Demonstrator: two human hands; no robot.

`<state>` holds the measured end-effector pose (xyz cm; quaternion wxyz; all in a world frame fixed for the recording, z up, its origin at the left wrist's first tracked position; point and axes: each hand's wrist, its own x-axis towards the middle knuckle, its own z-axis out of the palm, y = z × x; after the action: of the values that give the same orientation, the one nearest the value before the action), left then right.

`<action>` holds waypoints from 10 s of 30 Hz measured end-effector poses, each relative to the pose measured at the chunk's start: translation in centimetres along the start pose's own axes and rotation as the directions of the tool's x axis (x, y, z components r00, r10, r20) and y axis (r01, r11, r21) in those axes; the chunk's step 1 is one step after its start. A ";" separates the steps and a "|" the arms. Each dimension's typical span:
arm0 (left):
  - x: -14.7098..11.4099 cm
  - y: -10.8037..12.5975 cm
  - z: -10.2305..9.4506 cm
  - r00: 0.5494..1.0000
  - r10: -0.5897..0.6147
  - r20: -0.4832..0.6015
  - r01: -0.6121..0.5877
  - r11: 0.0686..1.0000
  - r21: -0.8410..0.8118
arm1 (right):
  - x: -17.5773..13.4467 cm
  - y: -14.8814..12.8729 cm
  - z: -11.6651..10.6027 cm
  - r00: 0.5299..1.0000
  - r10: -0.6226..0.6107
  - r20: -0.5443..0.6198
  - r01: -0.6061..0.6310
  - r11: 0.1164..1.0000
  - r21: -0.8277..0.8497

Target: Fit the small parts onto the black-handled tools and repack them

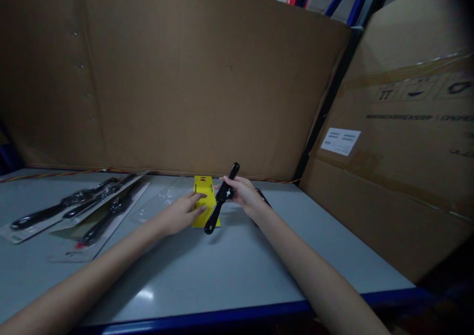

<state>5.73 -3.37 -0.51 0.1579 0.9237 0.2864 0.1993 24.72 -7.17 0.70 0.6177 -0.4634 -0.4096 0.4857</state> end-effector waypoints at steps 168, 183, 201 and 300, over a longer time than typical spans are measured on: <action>-1.7 2.6 -1.1 0.897 -0.406 0.174 0.372 0.485 -0.792 | -3.3 0.6 3.1 0.754 -0.477 0.451 0.588 0.185 -0.788; -1.7 2.5 -1.1 0.899 -0.391 0.196 0.388 0.508 -0.769 | -3.1 0.1 2.7 0.700 -0.535 0.474 0.575 0.028 -0.818; -1.5 2.0 -0.7 0.890 -0.412 0.194 0.406 0.525 -0.748 | -3.1 0.5 2.9 0.676 -0.411 0.611 0.662 -0.026 -0.749; -2.1 -0.5 -1.8 0.873 -0.478 -0.096 0.488 0.861 0.146 | 2.7 2.3 -6.3 0.937 -0.043 0.346 0.349 0.127 -0.929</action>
<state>3.08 -3.88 0.22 0.1175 0.8264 0.5285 0.1548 30.73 -5.40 -2.89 0.1740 -0.6319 -0.7522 0.0680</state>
